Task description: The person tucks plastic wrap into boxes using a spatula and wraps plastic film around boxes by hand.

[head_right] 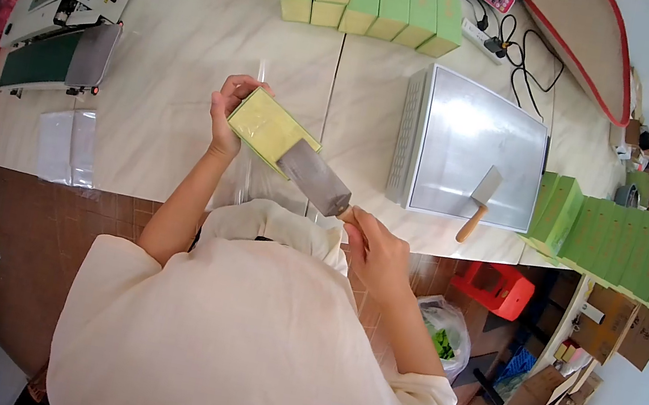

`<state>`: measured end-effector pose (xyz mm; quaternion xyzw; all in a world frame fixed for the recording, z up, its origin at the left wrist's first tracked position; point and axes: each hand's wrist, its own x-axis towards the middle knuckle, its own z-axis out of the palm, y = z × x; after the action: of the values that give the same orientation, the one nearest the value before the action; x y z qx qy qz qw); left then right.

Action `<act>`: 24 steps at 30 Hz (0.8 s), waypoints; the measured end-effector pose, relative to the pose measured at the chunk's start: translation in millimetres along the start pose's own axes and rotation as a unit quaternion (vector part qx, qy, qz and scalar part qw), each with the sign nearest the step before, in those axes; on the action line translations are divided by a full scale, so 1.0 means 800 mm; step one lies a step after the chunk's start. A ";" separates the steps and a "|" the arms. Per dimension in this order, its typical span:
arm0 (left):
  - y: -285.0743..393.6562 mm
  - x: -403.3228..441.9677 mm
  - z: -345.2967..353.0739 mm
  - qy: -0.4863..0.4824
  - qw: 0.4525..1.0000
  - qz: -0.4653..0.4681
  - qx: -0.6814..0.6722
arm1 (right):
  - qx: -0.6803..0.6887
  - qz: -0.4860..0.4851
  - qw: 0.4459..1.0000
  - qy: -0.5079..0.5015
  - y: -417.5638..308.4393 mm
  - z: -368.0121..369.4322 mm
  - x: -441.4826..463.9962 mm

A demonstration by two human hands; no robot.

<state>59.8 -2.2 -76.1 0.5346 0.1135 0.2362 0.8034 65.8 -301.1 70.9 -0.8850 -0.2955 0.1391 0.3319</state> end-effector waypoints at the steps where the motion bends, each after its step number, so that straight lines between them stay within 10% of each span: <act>1: -0.002 0.000 -0.003 -0.003 1.000 -0.002 0.002 | -0.003 -0.005 1.000 0.001 0.004 -0.001 -0.005; 24: -0.012 -0.009 -0.008 -0.013 0.998 -0.055 -0.029 | -0.027 -0.135 0.990 0.024 -0.037 0.047 0.073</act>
<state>53.5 -3.8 -87.7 0.5074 0.1252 0.1881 0.8316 82.6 -228.2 60.0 -0.8485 -0.4082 0.0636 0.3307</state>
